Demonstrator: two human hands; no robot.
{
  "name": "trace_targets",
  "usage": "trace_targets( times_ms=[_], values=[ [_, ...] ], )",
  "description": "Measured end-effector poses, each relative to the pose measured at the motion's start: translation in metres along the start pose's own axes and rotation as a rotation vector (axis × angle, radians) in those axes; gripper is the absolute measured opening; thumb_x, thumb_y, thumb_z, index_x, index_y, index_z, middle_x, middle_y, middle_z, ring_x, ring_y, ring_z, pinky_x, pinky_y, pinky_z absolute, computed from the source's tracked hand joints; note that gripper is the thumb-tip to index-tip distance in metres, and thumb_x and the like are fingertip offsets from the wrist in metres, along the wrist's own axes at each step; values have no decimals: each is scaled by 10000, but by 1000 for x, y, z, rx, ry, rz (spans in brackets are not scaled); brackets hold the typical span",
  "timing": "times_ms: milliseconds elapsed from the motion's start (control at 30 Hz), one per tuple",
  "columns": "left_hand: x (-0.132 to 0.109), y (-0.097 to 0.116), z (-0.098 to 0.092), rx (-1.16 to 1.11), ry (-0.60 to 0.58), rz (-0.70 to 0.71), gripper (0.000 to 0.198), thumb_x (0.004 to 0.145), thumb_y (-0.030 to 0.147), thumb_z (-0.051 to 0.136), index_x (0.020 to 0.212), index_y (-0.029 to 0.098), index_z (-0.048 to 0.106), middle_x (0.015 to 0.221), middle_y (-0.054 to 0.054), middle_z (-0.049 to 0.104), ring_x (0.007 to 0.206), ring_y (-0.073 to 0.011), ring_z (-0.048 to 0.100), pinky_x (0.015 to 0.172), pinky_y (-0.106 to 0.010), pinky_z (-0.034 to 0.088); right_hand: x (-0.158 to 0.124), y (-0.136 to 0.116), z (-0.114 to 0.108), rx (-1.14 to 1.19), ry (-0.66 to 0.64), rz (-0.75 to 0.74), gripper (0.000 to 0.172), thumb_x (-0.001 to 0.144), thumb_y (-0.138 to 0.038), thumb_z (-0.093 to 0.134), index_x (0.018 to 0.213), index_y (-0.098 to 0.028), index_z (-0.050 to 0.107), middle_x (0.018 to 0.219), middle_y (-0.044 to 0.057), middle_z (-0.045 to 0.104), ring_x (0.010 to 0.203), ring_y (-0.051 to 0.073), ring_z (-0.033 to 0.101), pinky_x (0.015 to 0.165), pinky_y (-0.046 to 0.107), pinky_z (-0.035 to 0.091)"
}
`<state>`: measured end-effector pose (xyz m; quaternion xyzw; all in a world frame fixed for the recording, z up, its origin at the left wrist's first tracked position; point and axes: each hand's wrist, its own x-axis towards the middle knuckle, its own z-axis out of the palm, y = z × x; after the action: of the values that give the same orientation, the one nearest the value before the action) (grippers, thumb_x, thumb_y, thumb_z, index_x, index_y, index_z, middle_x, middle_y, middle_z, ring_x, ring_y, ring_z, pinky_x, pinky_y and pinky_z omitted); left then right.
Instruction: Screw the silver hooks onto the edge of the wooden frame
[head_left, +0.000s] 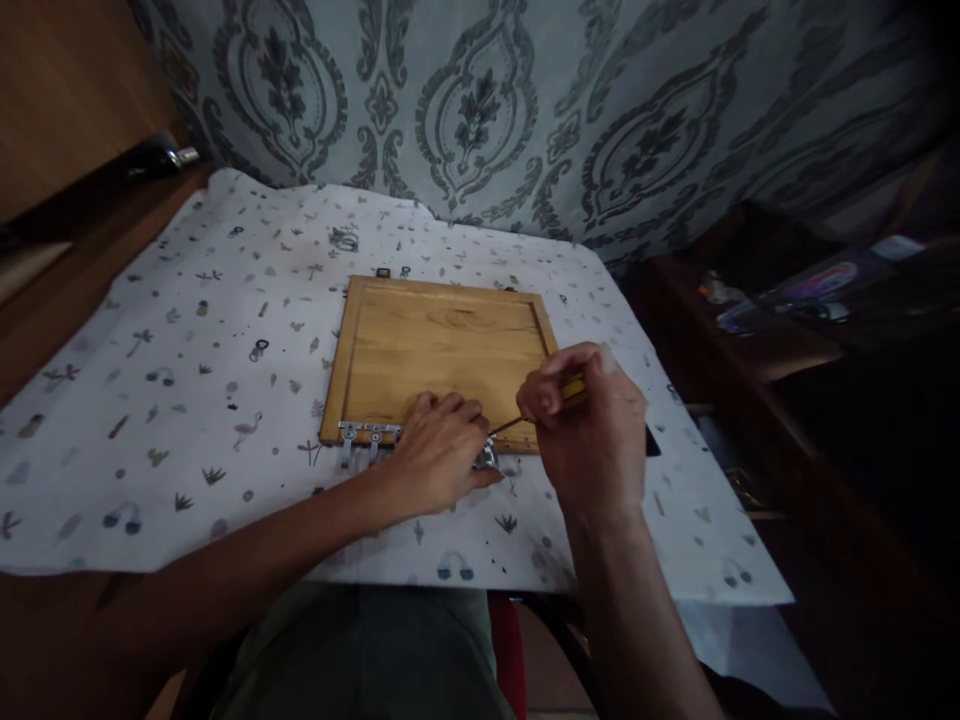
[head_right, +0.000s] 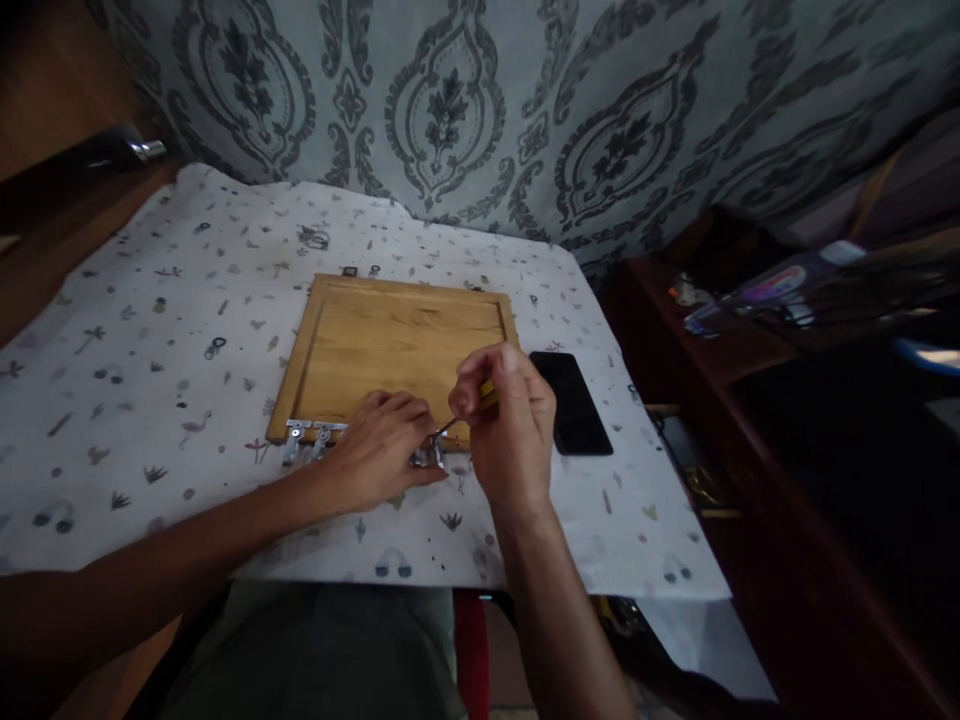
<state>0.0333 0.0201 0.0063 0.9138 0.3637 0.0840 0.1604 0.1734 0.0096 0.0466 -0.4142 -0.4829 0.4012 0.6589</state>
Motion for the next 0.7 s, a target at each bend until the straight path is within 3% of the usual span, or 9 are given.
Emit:
trace_targets(
  times_ms=[167,267,333,500,700],
  values=[
    [1,1,-2,-1,-12,-1,408,902,525,684,1049,144,690,1111,-89,688,1126,-299,586,935,-465,422,11,4,-17,44,-308,-45,353,901,-438,673,639,-202,665,691,22,562,581,141,510,510,279,387],
    [1,1,-3,-10,-19,-8,414,905,521,684,1080,145,685,1148,-89,696,1148,-305,586,958,-478,421,16,8,-18,150,-371,-22,453,859,-467,719,514,-196,604,623,26,580,546,135,515,478,263,370],
    [2,1,-3,-9,-20,-9,411,906,517,685,1086,147,683,1162,-90,698,1164,-309,585,966,-482,421,17,9,-16,200,-369,-2,502,863,-481,718,482,-201,549,510,-1,535,451,113,447,434,251,324],
    [2,1,1,5,8,-1,401,913,528,669,1062,156,685,1150,-97,705,1159,-307,589,945,-470,428,11,10,-1,224,-293,5,569,894,-478,698,477,-210,419,356,-88,305,335,60,216,385,228,187],
    [1,1,-2,21,-19,-15,424,897,533,687,1041,134,689,1115,-102,702,1135,-316,604,933,-478,438,0,12,21,105,51,-139,587,908,-459,683,496,-214,345,423,-91,271,374,54,207,398,244,176]
  ],
)
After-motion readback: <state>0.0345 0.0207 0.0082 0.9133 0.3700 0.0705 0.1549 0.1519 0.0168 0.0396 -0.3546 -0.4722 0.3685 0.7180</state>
